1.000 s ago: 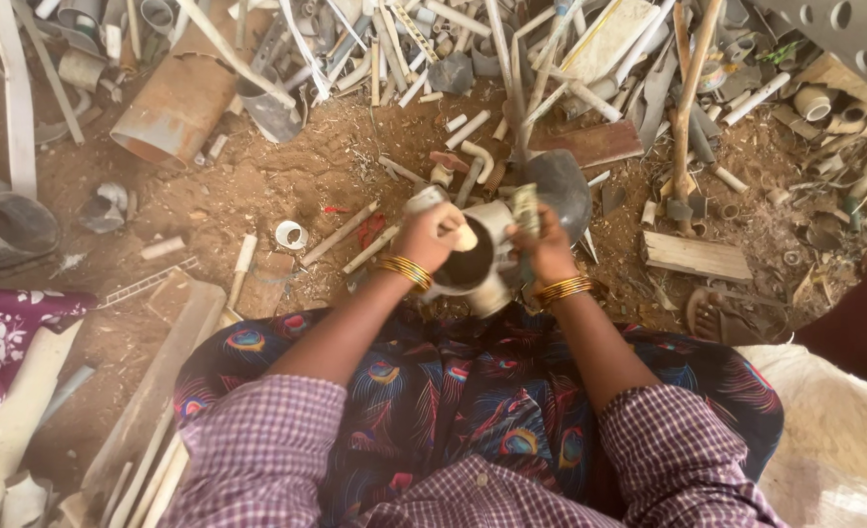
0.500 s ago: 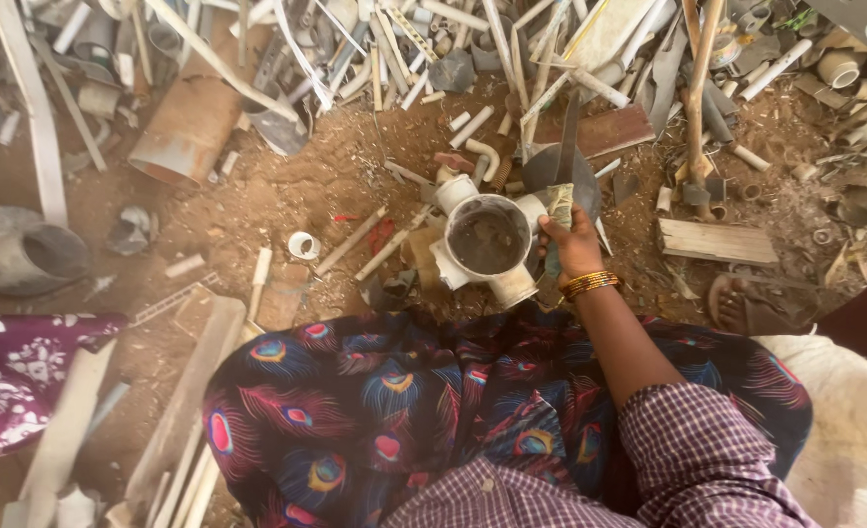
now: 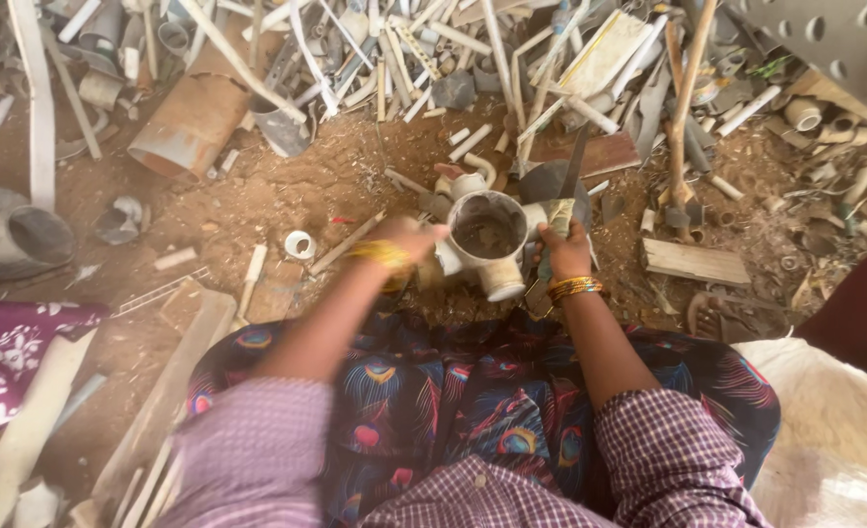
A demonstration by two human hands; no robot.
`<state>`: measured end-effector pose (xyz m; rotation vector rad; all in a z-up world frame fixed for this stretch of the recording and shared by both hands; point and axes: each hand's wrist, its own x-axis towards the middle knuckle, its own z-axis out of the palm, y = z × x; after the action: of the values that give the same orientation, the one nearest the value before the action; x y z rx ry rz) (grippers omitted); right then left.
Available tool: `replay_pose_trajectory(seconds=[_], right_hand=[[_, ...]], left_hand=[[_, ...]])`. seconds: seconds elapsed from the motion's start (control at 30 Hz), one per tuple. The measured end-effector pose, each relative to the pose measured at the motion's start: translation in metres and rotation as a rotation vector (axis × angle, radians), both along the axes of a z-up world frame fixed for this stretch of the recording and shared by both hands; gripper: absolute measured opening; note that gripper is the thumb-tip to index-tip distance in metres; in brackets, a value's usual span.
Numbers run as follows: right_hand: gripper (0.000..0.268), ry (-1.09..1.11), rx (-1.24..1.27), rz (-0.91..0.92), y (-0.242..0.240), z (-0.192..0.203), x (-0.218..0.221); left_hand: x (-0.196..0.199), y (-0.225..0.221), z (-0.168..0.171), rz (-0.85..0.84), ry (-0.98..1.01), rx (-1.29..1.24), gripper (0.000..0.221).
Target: The person uses a large knife to cut, scrape, and dismantle various PVC pipe fittings and sections while sitting on the ground surrounded by plastic scrap.
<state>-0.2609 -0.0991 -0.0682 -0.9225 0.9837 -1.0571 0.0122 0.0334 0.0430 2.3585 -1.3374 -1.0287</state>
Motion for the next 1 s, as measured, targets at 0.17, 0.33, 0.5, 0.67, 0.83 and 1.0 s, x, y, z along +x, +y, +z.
replay_pose_trajectory(seconds=[0.17, 0.33, 0.5, 0.67, 0.83, 1.0], right_hand=[[0.029, 0.087, -0.040, 0.035, -0.010, -0.001, -0.004], [0.028, 0.083, -0.019, 0.071, 0.004, 0.002, -0.006], [0.032, 0.196, 0.058, 0.067, 0.007, 0.033, -0.003], [0.038, 0.328, 0.028, 0.013, 0.018, 0.049, -0.006], [0.038, 0.379, 0.024, 0.071, 0.018, 0.047, -0.003], [0.038, 0.286, -0.010, 0.100, 0.023, 0.037, 0.000]], left_hand=[[-0.019, -0.049, -0.088, 0.283, 0.304, -0.049, 0.086], [-0.012, -0.033, -0.088, 0.248, 0.601, -0.300, 0.068], [-0.027, -0.048, -0.048, 0.396, 0.361, -0.514, 0.046], [-0.025, -0.044, -0.026, -0.099, -0.700, -1.059, 0.018], [-0.029, -0.040, -0.061, -0.488, -1.200, -0.931, 0.044], [-0.041, -0.034, -0.105, -0.567, -0.884, -0.854, 0.018]])
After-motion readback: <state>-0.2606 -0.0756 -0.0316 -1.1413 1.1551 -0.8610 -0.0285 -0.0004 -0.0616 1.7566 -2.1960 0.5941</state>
